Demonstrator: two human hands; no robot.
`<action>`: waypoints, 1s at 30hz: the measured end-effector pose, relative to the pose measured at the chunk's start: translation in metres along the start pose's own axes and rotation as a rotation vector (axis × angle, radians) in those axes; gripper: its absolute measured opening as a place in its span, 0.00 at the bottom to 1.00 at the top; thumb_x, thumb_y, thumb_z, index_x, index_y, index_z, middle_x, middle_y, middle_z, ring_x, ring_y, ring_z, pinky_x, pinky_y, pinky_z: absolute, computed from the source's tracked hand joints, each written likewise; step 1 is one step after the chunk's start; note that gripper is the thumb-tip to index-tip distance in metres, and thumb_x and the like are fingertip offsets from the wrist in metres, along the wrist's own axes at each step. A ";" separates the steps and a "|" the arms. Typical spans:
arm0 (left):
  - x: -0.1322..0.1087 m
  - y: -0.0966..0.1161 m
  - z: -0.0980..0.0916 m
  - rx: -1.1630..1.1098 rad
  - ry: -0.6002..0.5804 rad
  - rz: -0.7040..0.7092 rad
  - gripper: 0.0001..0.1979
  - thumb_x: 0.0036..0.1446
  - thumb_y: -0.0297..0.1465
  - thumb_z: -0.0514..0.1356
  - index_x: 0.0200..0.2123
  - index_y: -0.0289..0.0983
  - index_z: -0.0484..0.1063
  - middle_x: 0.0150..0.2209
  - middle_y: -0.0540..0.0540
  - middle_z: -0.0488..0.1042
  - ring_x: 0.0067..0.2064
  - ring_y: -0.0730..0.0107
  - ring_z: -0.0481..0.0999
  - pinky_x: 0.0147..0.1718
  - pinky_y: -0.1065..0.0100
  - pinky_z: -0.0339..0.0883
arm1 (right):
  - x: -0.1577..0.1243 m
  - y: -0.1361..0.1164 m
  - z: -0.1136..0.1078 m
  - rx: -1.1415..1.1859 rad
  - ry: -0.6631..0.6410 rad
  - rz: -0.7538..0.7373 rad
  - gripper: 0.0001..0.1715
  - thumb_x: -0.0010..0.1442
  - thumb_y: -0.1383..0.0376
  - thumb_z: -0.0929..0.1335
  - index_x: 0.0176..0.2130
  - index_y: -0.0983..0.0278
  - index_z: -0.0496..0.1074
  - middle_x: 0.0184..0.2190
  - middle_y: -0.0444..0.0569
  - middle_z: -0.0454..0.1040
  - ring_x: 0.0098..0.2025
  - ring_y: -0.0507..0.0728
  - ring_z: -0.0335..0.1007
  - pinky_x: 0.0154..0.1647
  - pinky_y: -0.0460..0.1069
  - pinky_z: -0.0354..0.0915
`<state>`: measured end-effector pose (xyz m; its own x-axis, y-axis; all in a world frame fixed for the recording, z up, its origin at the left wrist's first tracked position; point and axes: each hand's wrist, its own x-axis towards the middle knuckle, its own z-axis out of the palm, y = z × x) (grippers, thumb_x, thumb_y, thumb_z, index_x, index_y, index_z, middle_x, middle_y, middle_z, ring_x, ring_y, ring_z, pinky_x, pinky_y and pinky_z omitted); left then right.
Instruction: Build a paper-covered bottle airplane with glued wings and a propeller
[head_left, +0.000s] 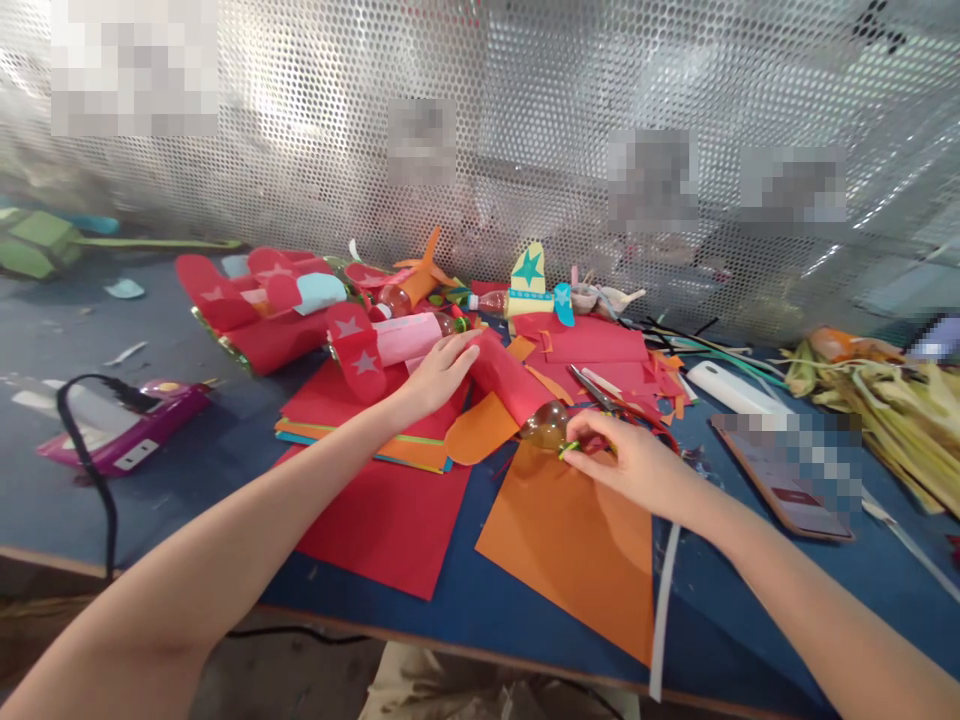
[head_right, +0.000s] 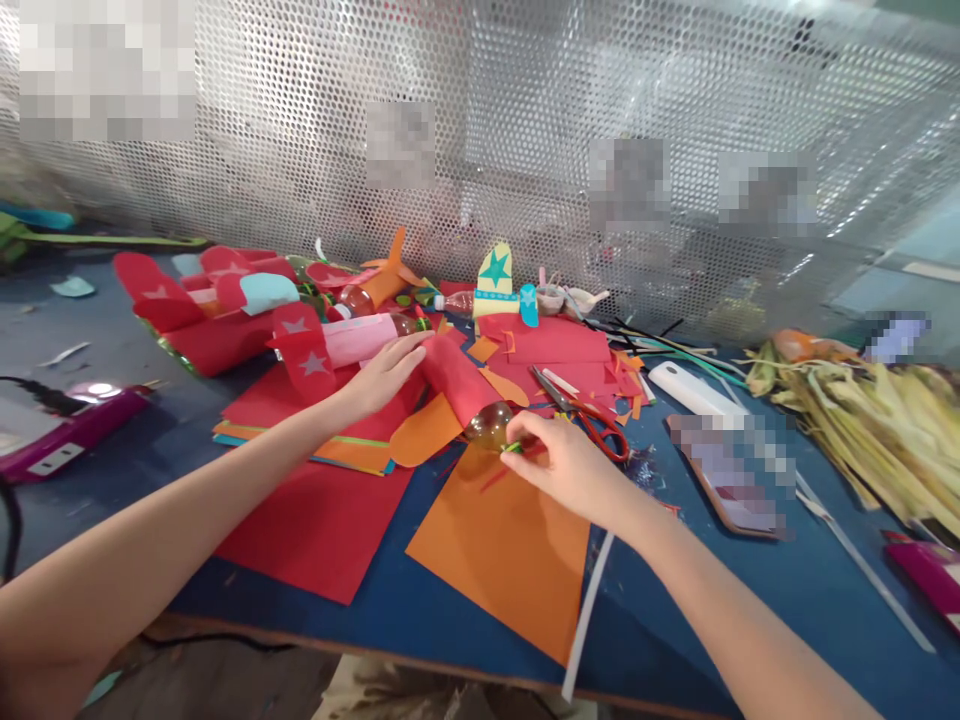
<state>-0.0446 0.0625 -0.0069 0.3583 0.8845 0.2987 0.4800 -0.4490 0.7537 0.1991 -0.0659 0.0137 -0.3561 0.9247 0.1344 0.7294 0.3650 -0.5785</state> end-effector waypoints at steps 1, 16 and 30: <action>0.002 -0.003 0.000 -0.017 -0.018 -0.015 0.25 0.61 0.39 0.47 0.58 0.38 0.61 0.62 0.43 0.62 0.64 0.60 0.57 0.63 0.55 0.45 | 0.000 0.003 -0.006 0.012 -0.018 0.026 0.04 0.59 0.61 0.65 0.34 0.58 0.64 0.33 0.45 0.75 0.35 0.56 0.73 0.40 0.51 0.69; -0.001 0.009 -0.007 -0.288 -0.256 -0.070 0.34 0.40 0.39 0.68 0.53 0.41 0.67 0.52 0.43 0.73 0.53 0.54 0.72 0.52 0.56 0.66 | 0.005 0.038 -0.065 -0.005 -0.023 0.071 0.06 0.53 0.62 0.65 0.33 0.61 0.64 0.34 0.47 0.75 0.38 0.57 0.74 0.43 0.54 0.69; -0.003 0.014 -0.003 -0.212 -0.236 -0.099 0.34 0.38 0.43 0.69 0.51 0.42 0.69 0.55 0.43 0.72 0.52 0.52 0.74 0.52 0.54 0.68 | -0.087 0.068 -0.063 -0.249 0.371 0.381 0.18 0.54 0.50 0.66 0.37 0.60 0.69 0.39 0.55 0.77 0.42 0.68 0.75 0.44 0.64 0.69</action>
<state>-0.0407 0.0541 0.0047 0.5061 0.8575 0.0927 0.3533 -0.3041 0.8847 0.3160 -0.1148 0.0135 0.1534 0.9554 0.2525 0.8973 -0.0276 -0.4406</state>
